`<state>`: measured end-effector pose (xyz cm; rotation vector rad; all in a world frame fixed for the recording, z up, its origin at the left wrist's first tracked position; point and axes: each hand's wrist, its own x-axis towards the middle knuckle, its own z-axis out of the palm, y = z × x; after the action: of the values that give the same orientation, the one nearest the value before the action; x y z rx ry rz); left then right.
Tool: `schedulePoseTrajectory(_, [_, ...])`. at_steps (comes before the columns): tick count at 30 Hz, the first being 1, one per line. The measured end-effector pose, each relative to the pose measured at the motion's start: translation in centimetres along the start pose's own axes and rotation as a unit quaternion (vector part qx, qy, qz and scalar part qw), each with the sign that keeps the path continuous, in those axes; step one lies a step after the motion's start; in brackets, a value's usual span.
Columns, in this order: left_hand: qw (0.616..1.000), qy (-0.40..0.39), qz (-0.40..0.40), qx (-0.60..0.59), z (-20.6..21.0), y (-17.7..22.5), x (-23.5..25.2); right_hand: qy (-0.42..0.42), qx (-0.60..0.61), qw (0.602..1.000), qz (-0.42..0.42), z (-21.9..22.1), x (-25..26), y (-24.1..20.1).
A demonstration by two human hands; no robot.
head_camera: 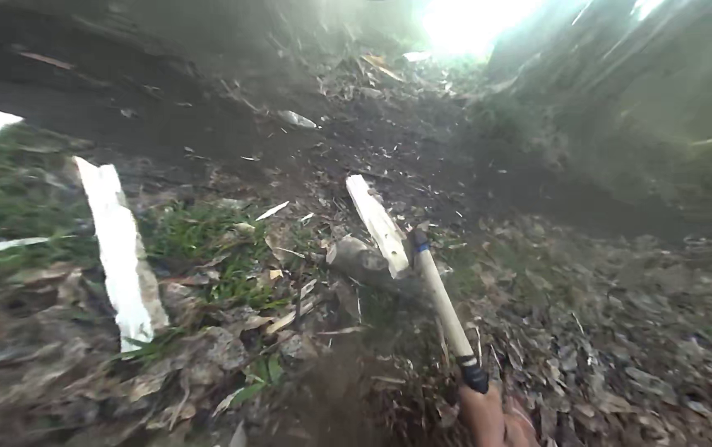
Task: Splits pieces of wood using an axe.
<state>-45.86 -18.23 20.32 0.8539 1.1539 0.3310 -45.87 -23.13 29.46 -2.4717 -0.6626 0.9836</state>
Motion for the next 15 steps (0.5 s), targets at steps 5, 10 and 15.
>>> schedulePoseTrajectory(5, [0.997,0.035,0.071,-0.026,0.6,1.7,-0.6,0.047,-0.03,0.996,-0.073,0.2,1.8,5.3])
schedulePoseTrajectory(10, [0.954,0.042,0.286,0.074,-1.5,15.8,-6.6,0.189,0.09,0.914,-0.348,-3.0,3.9,-1.7])
schedulePoseTrajectory(15, [0.764,0.061,0.596,0.239,-2.4,36.3,-18.2,0.34,0.117,0.799,-0.482,-15.6,0.3,-21.8])
